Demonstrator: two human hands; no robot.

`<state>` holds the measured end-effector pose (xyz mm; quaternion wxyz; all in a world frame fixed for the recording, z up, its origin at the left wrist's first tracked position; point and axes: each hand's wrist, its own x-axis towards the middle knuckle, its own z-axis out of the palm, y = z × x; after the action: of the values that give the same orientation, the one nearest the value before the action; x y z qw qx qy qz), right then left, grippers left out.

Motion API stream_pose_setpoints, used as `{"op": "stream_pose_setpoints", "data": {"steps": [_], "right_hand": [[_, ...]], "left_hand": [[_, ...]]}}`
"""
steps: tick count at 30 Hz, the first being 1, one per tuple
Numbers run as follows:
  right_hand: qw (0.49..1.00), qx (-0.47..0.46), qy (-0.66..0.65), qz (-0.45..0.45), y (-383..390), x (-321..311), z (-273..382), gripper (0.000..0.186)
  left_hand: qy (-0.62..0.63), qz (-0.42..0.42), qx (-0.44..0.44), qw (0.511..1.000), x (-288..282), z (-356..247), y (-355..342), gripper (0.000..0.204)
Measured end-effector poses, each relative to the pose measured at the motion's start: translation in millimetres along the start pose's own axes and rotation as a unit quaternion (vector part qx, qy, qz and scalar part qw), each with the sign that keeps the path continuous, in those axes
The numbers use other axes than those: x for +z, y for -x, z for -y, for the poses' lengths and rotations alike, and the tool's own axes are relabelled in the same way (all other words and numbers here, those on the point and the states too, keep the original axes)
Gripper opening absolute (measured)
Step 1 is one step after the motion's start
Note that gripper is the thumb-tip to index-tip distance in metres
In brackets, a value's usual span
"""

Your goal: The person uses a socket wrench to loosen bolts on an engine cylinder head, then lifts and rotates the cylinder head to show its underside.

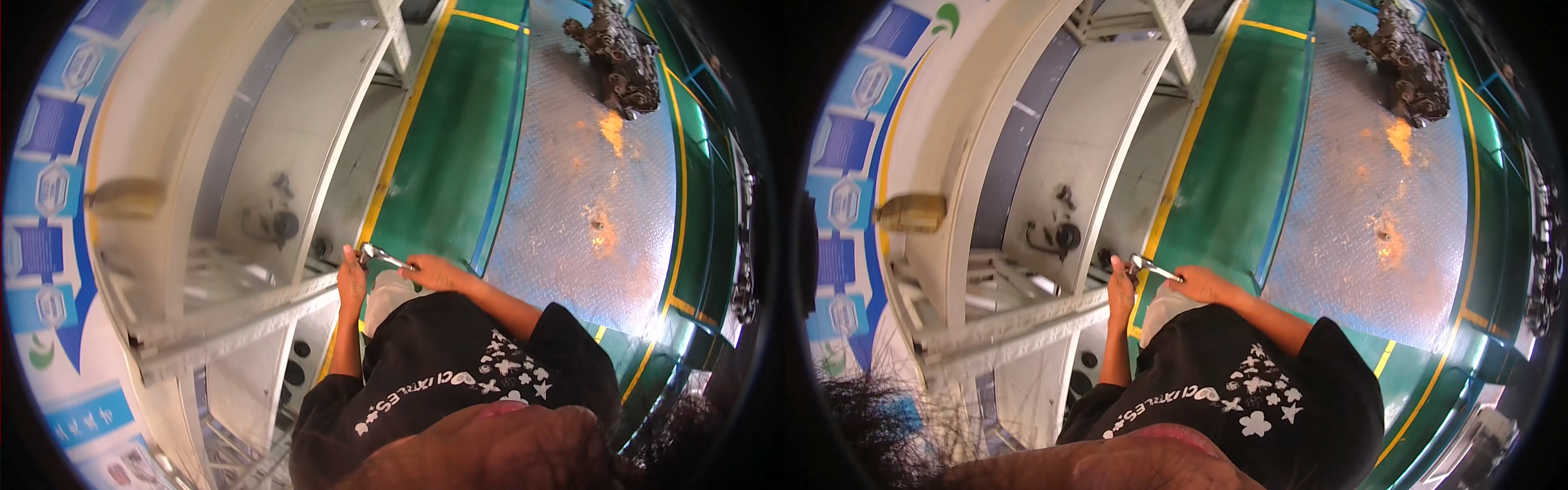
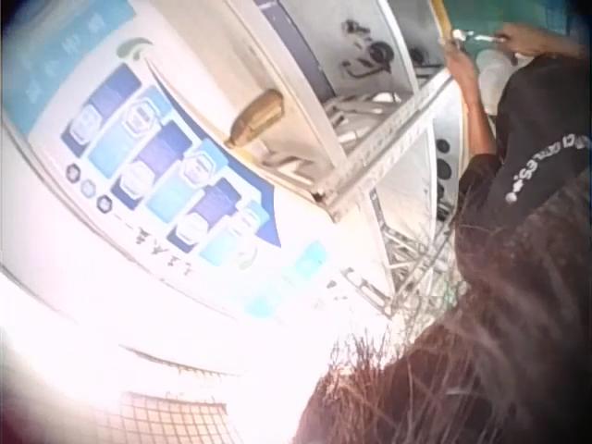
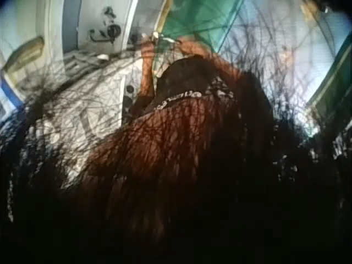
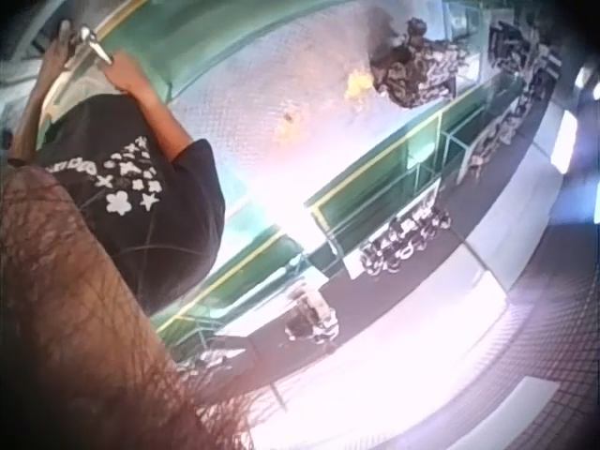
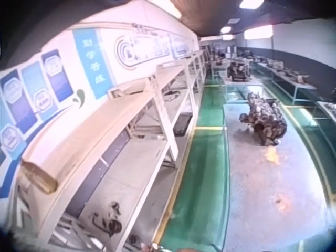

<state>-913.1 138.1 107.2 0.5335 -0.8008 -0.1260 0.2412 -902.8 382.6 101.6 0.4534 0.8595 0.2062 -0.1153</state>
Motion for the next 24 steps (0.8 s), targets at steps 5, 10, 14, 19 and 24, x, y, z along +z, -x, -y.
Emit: {"op": "stream_pose_setpoints", "data": {"steps": [5, 10, 14, 19, 24], "right_hand": [[0.948, 0.234, -0.213, -0.030, -77.4, -44.4, -23.7, 0.042], [0.784, 0.325, -0.511, -0.138, -134.5, -126.3, -108.5, 0.028], [0.444, 0.313, -0.740, -0.396, -185.5, -162.4, -193.0, 0.015], [0.342, 0.051, -0.688, -0.638, -190.0, -263.7, -217.4, 0.010], [0.237, 0.123, -0.711, -0.650, -218.7, -370.2, -204.3, 0.008]], "left_hand": [[-0.055, 0.042, 0.096, 0.993, 35.3, -64.0, -103.2, 0.071], [-0.243, 0.200, 0.247, 0.916, 61.5, -72.1, -267.2, 0.075], [-0.298, 0.404, 0.176, 0.847, 75.2, -132.9, -390.0, 0.081], [-0.278, 0.374, 0.226, 0.855, 106.0, -285.7, -490.9, 0.080], [-0.285, 0.395, 0.255, 0.835, 173.9, -399.7, -570.8, 0.077]]}}
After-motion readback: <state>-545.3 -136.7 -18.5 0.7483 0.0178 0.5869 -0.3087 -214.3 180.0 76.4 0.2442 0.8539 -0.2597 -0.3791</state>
